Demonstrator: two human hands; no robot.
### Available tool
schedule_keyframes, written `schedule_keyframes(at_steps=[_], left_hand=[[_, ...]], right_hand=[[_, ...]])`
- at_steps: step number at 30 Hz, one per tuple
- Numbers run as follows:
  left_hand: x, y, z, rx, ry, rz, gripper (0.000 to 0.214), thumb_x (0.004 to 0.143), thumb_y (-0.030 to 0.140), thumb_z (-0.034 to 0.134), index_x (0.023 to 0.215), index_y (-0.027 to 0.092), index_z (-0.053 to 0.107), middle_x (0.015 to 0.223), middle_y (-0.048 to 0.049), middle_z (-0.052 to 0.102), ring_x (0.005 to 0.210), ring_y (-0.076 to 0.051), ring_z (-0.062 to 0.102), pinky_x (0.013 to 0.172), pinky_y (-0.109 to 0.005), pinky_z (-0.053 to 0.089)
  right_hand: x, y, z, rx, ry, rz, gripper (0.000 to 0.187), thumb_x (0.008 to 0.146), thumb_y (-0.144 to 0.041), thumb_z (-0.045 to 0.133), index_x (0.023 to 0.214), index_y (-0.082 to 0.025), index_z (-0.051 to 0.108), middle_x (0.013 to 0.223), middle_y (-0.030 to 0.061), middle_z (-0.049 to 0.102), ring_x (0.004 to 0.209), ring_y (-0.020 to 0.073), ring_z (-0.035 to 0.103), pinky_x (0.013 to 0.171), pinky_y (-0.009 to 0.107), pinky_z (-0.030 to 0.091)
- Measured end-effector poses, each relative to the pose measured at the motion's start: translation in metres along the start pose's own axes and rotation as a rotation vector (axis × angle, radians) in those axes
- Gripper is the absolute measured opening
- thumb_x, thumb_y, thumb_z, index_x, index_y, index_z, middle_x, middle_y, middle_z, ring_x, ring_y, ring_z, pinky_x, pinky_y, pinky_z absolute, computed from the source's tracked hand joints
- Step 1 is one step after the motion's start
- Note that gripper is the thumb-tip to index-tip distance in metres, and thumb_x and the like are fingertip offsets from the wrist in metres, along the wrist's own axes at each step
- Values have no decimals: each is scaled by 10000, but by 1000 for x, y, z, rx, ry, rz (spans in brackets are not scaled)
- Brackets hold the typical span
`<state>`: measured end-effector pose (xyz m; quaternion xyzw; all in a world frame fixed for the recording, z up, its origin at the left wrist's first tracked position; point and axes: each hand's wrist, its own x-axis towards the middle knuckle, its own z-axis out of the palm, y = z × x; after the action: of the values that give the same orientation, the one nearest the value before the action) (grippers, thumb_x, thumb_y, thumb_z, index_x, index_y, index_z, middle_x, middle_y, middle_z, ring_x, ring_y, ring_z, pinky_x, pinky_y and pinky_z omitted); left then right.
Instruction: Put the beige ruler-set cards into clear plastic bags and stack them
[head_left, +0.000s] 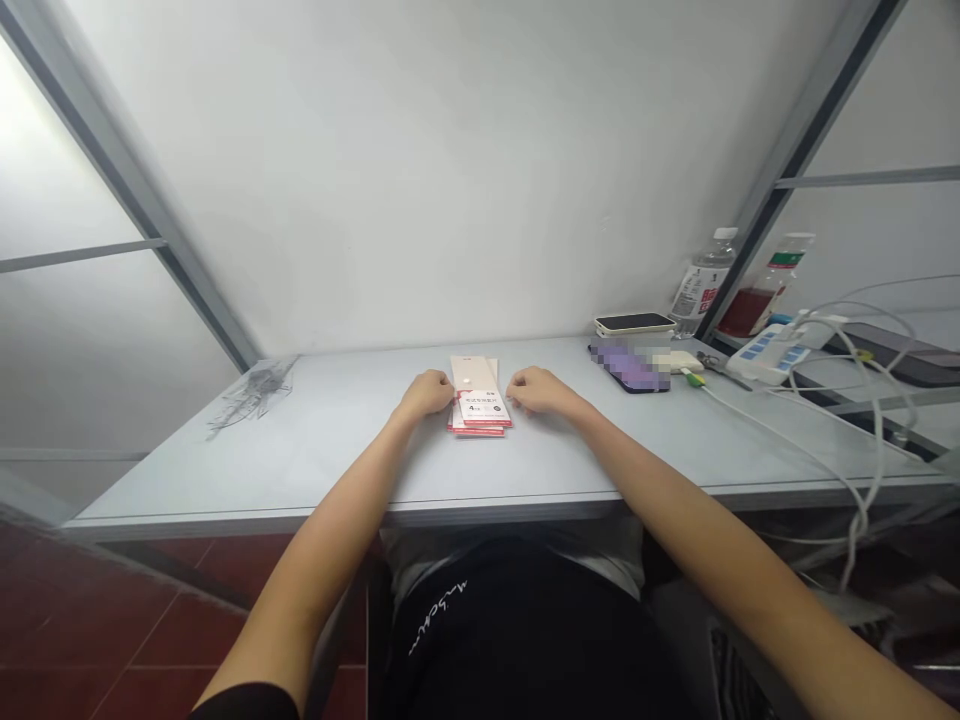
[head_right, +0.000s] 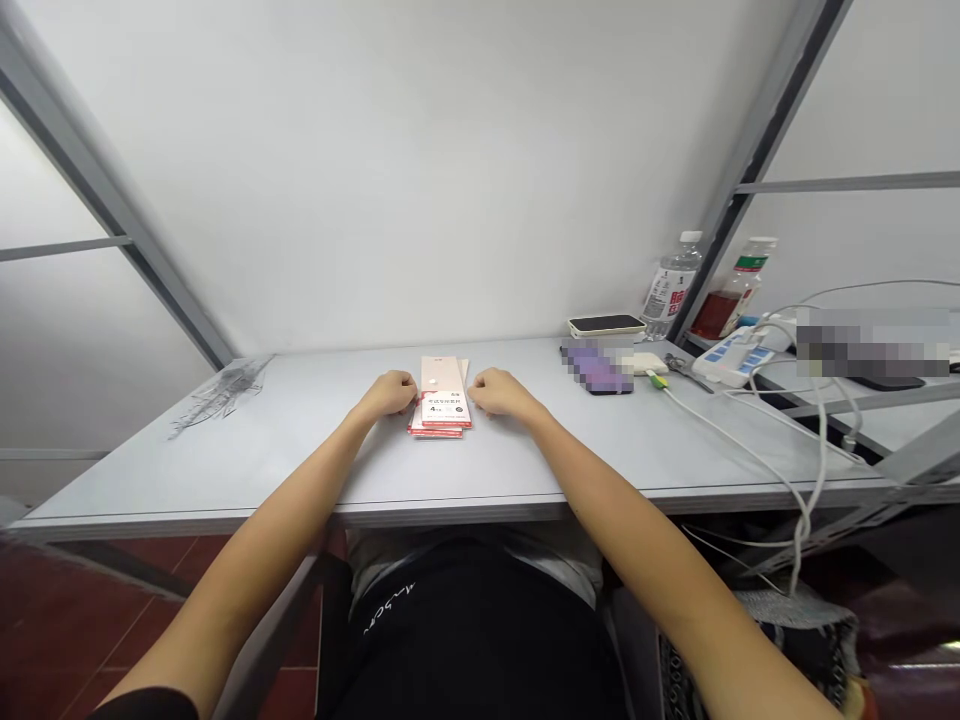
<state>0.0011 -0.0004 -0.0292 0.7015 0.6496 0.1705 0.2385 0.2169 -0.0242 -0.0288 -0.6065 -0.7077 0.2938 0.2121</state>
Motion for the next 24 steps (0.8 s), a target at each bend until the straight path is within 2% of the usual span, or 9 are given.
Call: schedule_keyframes(at_steps=[15,24], left_hand=[[1,-1,1,-19,16,-26,103,683,219,515,783,200,494,664,-25,629,538,-134,544,463,-219,348],[0,1,1,-24,16,-24,102,679,213,521,759,195,461,675,-23,623,507,-121,531,454,-218,341]], right_hand=[[1,1,0,10,-1,7,78,680,-206,519,675,-157,579,702,19,654,446,94,545,505,207,389],[-1,-1,-1,13,-3,10,68,681,-193,529,676,-157,587,668,16,644,453,98,537,514,212,382]])
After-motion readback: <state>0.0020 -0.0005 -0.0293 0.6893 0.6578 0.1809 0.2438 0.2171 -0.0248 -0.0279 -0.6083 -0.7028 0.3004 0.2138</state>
